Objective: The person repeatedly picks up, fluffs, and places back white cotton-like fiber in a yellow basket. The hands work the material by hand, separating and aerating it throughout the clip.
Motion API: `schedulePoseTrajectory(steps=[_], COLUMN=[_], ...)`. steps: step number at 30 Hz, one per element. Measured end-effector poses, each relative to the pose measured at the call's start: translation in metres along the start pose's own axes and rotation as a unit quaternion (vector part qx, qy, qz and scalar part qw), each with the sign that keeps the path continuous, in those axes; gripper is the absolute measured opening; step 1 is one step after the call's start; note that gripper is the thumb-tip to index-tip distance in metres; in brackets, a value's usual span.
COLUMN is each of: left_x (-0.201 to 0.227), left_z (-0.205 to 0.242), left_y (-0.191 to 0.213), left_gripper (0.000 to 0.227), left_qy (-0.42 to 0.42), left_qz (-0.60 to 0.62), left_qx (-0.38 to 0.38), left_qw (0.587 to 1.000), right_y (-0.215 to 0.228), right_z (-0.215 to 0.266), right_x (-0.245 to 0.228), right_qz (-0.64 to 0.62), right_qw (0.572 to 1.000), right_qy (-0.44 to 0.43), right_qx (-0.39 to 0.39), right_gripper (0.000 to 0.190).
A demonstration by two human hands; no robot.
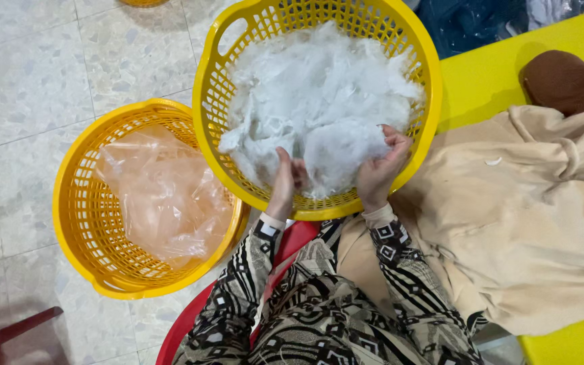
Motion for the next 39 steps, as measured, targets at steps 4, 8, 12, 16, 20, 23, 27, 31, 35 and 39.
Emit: schedulePoseTrajectory(steps=[4,8,12,16,20,23,27,31,35,39], left_x=[0.015,0.045,0.035,0.020,0.029,0.047,0.059,0.056,0.068,0.099], left_z=[0.022,0.000,-0.008,-0.001,0.002,0.008,0.004,0.007,0.014,0.030], left_y=[-0.039,-0.033,-0.018,-0.022,-0.021,-0.025,-0.028,-0.031,-0.043,-0.057], left_gripper=[0.068,0.046,0.048,0.043,0.035,0.023,0.013,0.015,0.016,0.017], left_qy=[0.099,-0.044,-0.102,-0.116,-0.045,-0.099,-0.147,-0.160,-0.194,-0.279], left_qz=[0.256,0.143,-0.015,0.031,0.201,-0.015,-0.042,-0.083,-0.159,-0.302], left_qx=[-0.029,0.020,-0.018,-0.047,0.050,0.004,-0.001,-0.042,-0.113,-0.135], left_qw=[0.961,0.989,0.994,0.992,0.977,0.995,0.988,0.983,0.961,0.902], right_y=[-0.013,-0.012,0.005,-0.010,-0.022,-0.023,-0.015,0.000,-0.002,-0.014], right_z=[0.021,0.033,0.017,0.018,0.029,0.048,0.037,0.011,-0.003,-0.004], right_x=[-0.010,-0.026,-0.020,-0.012,-0.035,-0.036,-0.033,-0.047,-0.101,-0.115], right_qz=[-0.002,0.173,0.122,-0.077,0.107,0.179,0.153,0.051,0.139,0.194], right_qw=[0.992,0.956,0.973,0.939,0.966,0.942,0.947,0.976,0.972,0.941], right_qy=[0.011,0.096,-0.040,-0.210,-0.006,0.068,0.023,-0.108,0.093,0.199], right_qx=[-0.126,-0.218,-0.193,-0.263,-0.236,-0.275,-0.280,-0.181,-0.168,-0.193], right_gripper=[0.033,0.028,0.021,0.021,0.023,0.021,0.011,0.024,0.060,0.029])
Point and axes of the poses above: each hand's wrist, its own z-axis away from the middle knuckle, its own y-axis out of the back of the hand, x = y × z, the point moved 6 cm from there along -z, towards the middle knuckle, and after that the axes turned 14 degrees about -y, right-handed, at the moved point
